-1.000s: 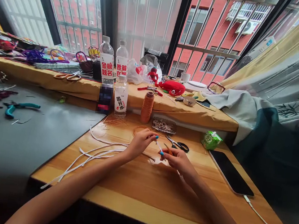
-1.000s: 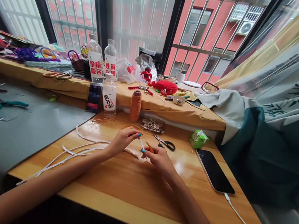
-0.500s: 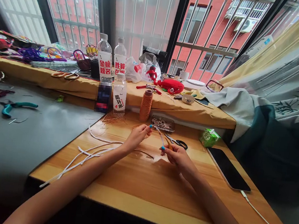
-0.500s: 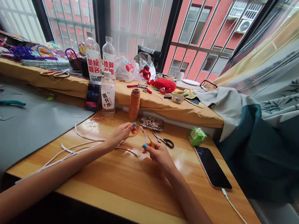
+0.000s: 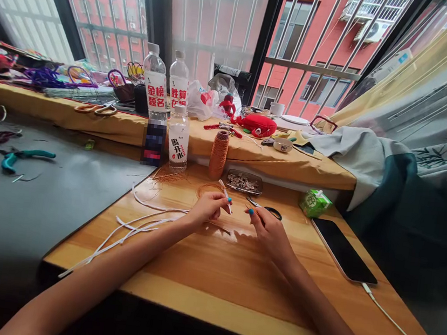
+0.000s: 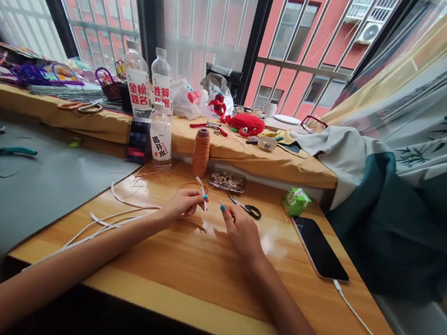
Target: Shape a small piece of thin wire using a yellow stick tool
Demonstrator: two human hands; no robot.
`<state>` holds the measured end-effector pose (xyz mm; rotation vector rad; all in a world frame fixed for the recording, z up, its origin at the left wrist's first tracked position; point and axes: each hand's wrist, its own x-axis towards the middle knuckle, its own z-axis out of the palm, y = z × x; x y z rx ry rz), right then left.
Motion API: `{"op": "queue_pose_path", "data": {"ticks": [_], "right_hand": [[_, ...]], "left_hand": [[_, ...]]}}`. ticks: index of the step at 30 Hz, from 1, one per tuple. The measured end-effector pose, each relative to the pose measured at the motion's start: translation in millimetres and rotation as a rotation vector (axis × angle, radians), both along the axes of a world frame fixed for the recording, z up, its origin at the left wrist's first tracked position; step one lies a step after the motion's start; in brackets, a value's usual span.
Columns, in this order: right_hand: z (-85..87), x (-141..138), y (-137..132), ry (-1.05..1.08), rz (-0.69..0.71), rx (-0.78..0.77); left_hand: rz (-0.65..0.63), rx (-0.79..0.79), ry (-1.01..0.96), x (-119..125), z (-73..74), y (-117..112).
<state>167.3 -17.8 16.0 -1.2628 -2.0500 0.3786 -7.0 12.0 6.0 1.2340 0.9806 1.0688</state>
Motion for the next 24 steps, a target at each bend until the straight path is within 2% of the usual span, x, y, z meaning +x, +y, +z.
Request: {"op": "queue_pose_path", "data": {"ticks": [4, 7, 14, 24], "right_hand": [[-1.0, 4.1, 2.5, -0.272, 0.039, 0.283], [-2.0, 5.2, 1.6, -0.421, 0.062, 0.415], [-3.3, 3.6, -3.4, -0.493, 0.062, 0.511], [-4.1, 2.5, -4.4, -0.411, 0.007, 0.503]], "left_hand": [[-0.019, 0.008, -0.014, -0.9, 1.6, -0.8], [-0.043, 0.004, -0.052, -0.5, 3.1, -2.7], [-0.06, -0.019, -0.118, -1.0, 3.5, -3.3], [-0.075, -0.063, -0.204, -1.7, 3.5, -3.7]]}}
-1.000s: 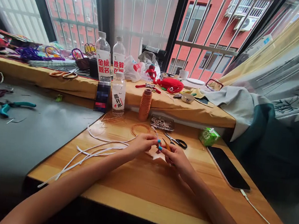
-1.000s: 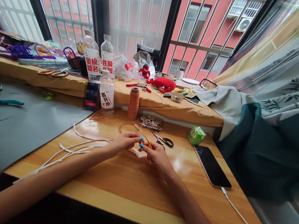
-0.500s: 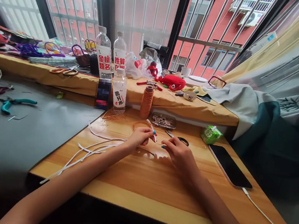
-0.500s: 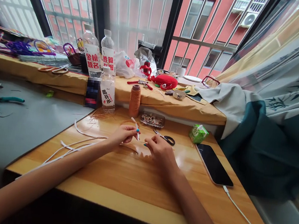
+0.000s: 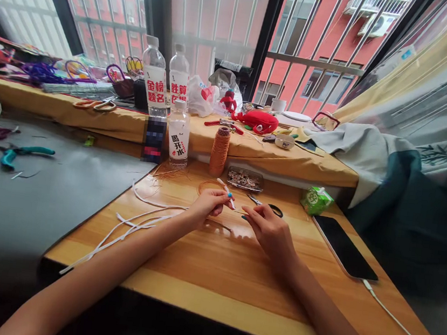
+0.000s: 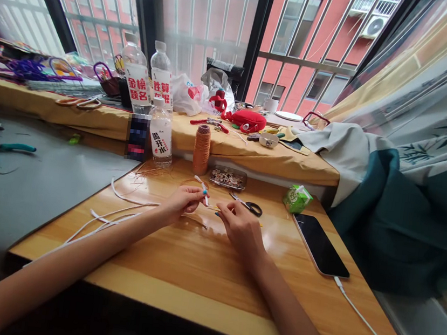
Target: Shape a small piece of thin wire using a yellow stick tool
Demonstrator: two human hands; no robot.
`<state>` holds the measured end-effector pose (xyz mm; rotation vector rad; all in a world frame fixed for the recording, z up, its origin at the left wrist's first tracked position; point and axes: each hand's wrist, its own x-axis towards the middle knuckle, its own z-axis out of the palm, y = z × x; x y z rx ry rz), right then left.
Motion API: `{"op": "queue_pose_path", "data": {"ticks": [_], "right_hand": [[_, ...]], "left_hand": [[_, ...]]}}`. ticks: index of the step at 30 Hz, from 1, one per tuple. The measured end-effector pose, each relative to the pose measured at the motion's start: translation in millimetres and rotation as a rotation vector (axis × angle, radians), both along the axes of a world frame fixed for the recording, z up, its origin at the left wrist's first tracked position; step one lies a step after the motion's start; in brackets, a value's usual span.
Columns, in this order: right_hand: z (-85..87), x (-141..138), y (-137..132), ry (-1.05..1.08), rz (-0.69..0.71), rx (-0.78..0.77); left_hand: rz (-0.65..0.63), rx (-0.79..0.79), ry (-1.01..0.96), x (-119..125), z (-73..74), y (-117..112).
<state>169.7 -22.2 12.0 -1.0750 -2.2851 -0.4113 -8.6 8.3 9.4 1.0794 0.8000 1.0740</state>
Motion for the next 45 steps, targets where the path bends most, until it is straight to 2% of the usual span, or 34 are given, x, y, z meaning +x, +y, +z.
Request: {"op": "queue_pose_path", "data": {"ticks": [6, 12, 17, 20, 23, 26, 29, 31, 39, 42, 45], "right_hand": [[-0.4, -0.9, -0.6, 0.025, -0.003, 0.001], [2.1, -2.1, -3.2, -0.074, -0.004, 0.069], [5.1, -1.8, -4.9, -0.158, -0.045, 0.167], [5.2, -0.4, -4.8, -0.231, -0.041, 0.203], [4.2, 0.7, -4.5, -0.334, -0.01, 0.236], [3.5, -0.4, -5.5, -0.381, 0.021, 0.219], [4.2, -3.7, -8.1, -0.34, -0.009, 0.106], [5.4, -5.9, -9.9, -0.282, -0.07, -0.008], [11.0, -5.0, -6.2, -0.072, -0.199, -0.58], [10.8, -2.3, -0.9, 0.05, -0.17, -0.776], [8.9, -0.5, 3.6, 0.178, -0.053, -0.94]], "left_hand": [[-0.031, -0.031, -0.032, 0.3, -4.6, 0.1], [-0.043, -0.012, -0.004, 2.2, -1.4, -2.7], [-0.11, 0.004, 0.176, 5.1, 10.1, -10.4], [-0.096, 0.03, 0.264, 6.0, 13.4, -12.8], [-0.064, 0.079, 0.347, 5.5, 9.7, -11.0], [-0.043, 0.224, 0.488, 3.9, 2.0, -7.8], [-0.034, 0.357, 0.6, 2.6, -3.5, -6.2], [-0.052, 0.391, 0.639, 2.0, -4.6, -5.7], [-0.262, 0.366, 0.633, -0.5, -6.0, -5.0], [-0.228, 0.435, 0.644, 0.1, -6.7, -6.9], [-0.153, 0.554, 0.659, 2.1, -5.4, -9.9]]}}
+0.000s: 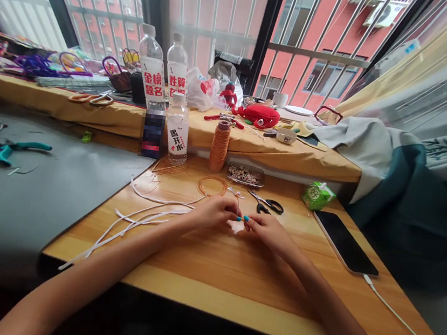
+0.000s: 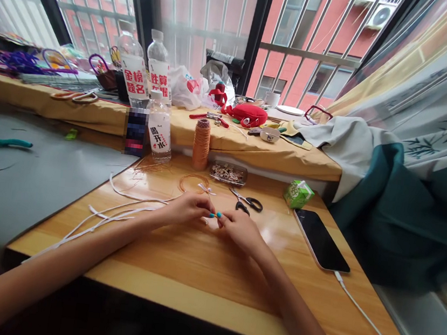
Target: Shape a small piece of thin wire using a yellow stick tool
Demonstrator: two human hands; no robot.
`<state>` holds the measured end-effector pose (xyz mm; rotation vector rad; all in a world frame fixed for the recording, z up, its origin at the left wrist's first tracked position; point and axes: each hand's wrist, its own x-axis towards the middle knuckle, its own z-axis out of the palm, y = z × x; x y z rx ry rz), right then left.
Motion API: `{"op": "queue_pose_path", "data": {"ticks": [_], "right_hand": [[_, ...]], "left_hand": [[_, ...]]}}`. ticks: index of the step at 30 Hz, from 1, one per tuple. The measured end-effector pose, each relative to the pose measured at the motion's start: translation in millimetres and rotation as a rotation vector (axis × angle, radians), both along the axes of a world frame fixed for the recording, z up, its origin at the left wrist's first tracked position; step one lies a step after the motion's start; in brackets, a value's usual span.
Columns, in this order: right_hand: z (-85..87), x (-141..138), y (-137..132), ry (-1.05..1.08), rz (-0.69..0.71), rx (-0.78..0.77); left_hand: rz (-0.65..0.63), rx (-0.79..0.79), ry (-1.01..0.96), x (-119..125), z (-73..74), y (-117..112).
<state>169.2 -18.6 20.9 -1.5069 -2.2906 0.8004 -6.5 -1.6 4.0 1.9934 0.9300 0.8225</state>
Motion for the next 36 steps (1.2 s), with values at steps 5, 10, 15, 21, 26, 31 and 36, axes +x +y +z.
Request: {"op": "queue_pose_path", "data": {"ticks": [5, 10, 15, 21, 26, 31, 36], "right_hand": [[-1.4, 1.8, 1.3, 0.234, 0.018, -0.309], [0.7, -3.6, -3.8, 0.256, -0.007, -0.184], [-5.8, -9.0, -10.7, -0.096, -0.009, 0.555], [-9.9, -7.4, -11.8, -0.447, 0.054, 1.0], [-8.4, -11.7, -13.9, -0.522, 0.027, 1.017], [-9.4, -13.1, -16.4, -0.505, 0.025, 0.928], [-7.5, -12.2, -14.7, -0.431, -0.003, 0.683]], "left_hand": [[0.024, 0.145, 0.05, 2.1, 3.3, -6.7], [0.063, 0.198, 0.086, 0.8, 5.2, -8.3], [0.169, 0.074, 0.052, 1.9, 10.6, -9.0], [0.134, -0.054, -0.021, 4.9, 13.3, -9.8], [0.173, -0.064, -0.034, 7.4, 11.1, -9.1], [0.217, 0.017, -0.01, 8.1, 9.7, -11.0], [0.17, -0.041, -0.035, 8.1, 6.6, -11.0]]}}
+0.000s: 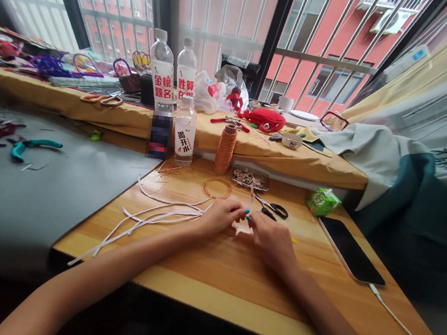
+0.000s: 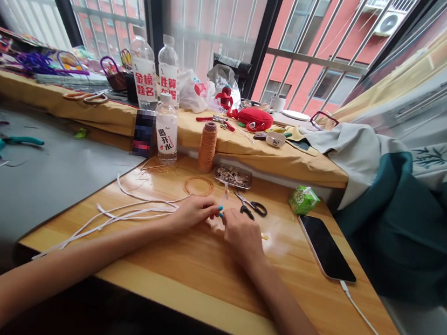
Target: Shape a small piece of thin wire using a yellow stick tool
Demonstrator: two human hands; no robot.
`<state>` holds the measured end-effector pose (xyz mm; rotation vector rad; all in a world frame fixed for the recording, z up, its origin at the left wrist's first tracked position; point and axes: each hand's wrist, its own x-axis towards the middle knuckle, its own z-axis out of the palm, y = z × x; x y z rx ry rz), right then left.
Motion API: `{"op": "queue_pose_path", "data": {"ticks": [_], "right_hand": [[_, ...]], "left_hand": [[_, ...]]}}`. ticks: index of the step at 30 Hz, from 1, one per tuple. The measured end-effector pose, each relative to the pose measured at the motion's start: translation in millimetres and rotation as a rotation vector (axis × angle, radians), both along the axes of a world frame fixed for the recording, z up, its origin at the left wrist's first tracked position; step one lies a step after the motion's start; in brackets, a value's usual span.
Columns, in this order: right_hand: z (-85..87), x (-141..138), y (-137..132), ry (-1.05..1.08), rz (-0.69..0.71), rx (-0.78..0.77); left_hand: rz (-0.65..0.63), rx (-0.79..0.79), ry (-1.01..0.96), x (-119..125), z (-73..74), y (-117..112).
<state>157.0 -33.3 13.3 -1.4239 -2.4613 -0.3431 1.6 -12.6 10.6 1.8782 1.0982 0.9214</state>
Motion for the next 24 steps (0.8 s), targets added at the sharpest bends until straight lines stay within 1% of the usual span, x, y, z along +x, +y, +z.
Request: {"op": "queue_pose_path", "data": {"ticks": [4, 7, 9, 11, 13, 16, 19, 21, 24], "right_hand": [[-1.6, 1.9, 4.1, 0.09, -0.056, -0.204], [-3.9, 2.2, 5.5, 0.148, -0.056, -0.277], [-5.7, 1.3, 5.3, 0.211, -0.046, -0.279], [-7.6, 0.3, 4.6, 0.276, -0.027, -0.219], [-8.7, -0.3, 3.9, 0.273, 0.016, -0.115], [-7.7, 0.5, 2.9, 0.161, 0.069, 0.037], [-4.3, 2.3, 1.6, 0.047, 0.077, 0.158], [-2.4, 3.2, 0.6, -0.02, 0.09, 0.195], [-2.1, 3.6, -0.1, -0.088, 0.103, 0.178]], "left_hand": [[-0.06, -0.123, -0.139, 0.9, -3.1, 1.6], [-0.039, -0.137, -0.164, 0.8, -4.4, 2.1], [-0.003, -0.124, -0.144, 0.2, -5.1, 2.3], [0.027, -0.1, -0.137, -0.4, -6.0, 2.6], [0.056, -0.084, -0.148, -0.5, -7.2, 3.3], [0.076, -0.123, -0.184, 0.4, -9.7, 4.8], [0.045, -0.17, -0.233, 2.2, -12.6, 6.7], [0.011, -0.192, -0.269, 3.3, -14.0, 7.8], [-0.007, -0.246, -0.331, 4.7, -15.3, 8.9]]}}
